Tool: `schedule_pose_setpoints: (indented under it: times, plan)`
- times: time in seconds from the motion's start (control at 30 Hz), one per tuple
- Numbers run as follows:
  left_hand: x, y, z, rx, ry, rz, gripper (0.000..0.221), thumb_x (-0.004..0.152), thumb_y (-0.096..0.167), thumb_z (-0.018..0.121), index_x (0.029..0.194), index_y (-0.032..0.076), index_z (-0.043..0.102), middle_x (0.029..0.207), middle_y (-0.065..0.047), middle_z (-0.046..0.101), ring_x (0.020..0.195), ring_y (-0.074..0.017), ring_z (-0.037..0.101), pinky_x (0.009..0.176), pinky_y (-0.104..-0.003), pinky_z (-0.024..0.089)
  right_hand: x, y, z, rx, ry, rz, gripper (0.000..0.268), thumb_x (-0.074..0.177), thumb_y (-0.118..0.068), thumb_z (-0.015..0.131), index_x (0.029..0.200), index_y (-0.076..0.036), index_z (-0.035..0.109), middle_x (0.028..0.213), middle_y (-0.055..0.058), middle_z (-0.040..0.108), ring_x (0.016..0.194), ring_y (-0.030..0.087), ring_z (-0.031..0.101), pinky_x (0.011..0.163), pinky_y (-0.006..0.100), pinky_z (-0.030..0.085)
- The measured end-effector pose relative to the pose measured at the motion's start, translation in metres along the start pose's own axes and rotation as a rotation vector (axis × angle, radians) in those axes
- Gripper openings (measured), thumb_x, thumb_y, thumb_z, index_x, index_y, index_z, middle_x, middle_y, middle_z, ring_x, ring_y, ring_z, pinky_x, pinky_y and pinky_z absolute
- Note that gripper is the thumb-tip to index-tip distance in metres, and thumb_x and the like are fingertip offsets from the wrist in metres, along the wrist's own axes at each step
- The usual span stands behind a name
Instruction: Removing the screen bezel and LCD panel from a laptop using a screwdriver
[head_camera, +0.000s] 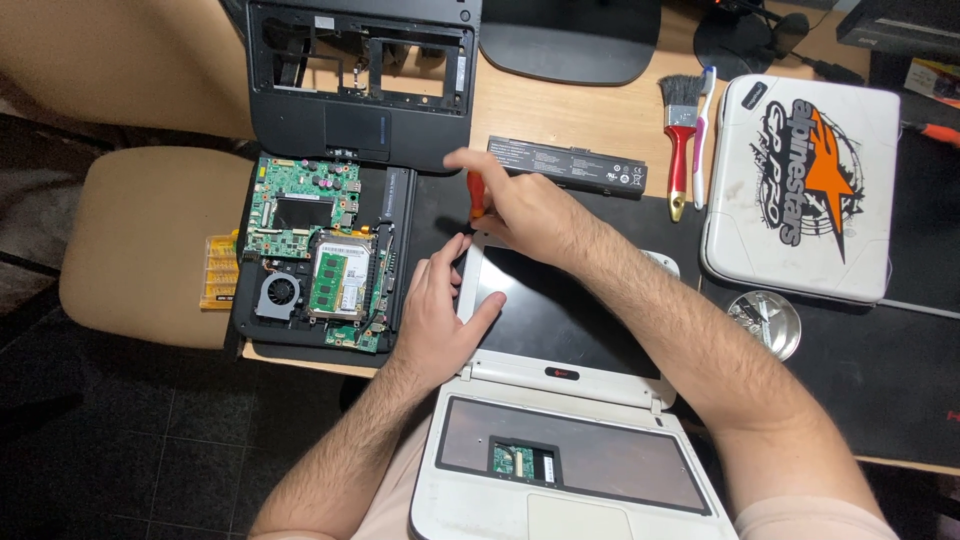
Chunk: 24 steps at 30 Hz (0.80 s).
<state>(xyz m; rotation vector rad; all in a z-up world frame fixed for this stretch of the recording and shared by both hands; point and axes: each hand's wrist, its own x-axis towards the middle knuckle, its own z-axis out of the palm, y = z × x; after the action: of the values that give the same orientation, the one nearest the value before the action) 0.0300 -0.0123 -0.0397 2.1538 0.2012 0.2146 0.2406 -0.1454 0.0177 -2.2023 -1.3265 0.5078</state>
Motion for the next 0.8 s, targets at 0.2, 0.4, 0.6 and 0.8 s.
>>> schedule_pose_setpoints:
  times: [0.2, 0.4, 0.6, 0.8]
  plan:
    - [0.001, -0.002, -0.001, -0.042, 0.012, 0.004, 0.092, 0.112, 0.041, 0.088, 0.176, -0.009, 0.046, 0.167, -0.028, 0.067, 0.115, -0.0313, 0.064, 0.104, -0.046, 0.058, 0.013, 0.005, -0.004, 0.014, -0.073, 0.059, 0.074, 0.114, -0.007, 0.082, 0.17, -0.023, 0.036, 0.115, 0.019, 0.091, 0.108, 0.042, 0.092, 0.094, 0.053, 0.075]
    - [0.0, -0.006, 0.002, -0.031, 0.028, 0.021, 0.092, 0.111, 0.041, 0.088, 0.176, -0.008, 0.046, 0.168, -0.027, 0.067, 0.114, -0.0308, 0.064, 0.103, -0.046, 0.057, 0.03, -0.01, -0.023, 0.052, -0.182, 0.099, 0.087, 0.112, -0.003, 0.084, 0.175, -0.025, 0.028, 0.115, 0.024, 0.09, 0.109, 0.046, 0.092, 0.097, 0.057, 0.074]
    - [0.002, -0.001, -0.001, -0.039, 0.013, 0.017, 0.091, 0.111, 0.035, 0.089, 0.177, -0.009, 0.044, 0.169, -0.027, 0.065, 0.113, -0.0322, 0.063, 0.101, -0.046, 0.057, 0.017, -0.015, -0.029, 0.185, -0.125, 0.097, 0.089, 0.113, 0.006, 0.077, 0.182, -0.019, 0.026, 0.119, 0.028, 0.087, 0.109, 0.045, 0.093, 0.097, 0.054, 0.074]
    - [0.007, 0.0, -0.001, 0.001, -0.005, 0.007, 0.092, 0.109, 0.036, 0.09, 0.176, -0.008, 0.046, 0.166, -0.027, 0.062, 0.117, -0.0322, 0.064, 0.103, -0.047, 0.059, -0.005, 0.013, -0.016, 0.405, 0.124, 0.111, 0.089, 0.116, 0.006, 0.075, 0.18, -0.025, 0.02, 0.118, 0.021, 0.086, 0.1, 0.035, 0.094, 0.095, 0.049, 0.077]
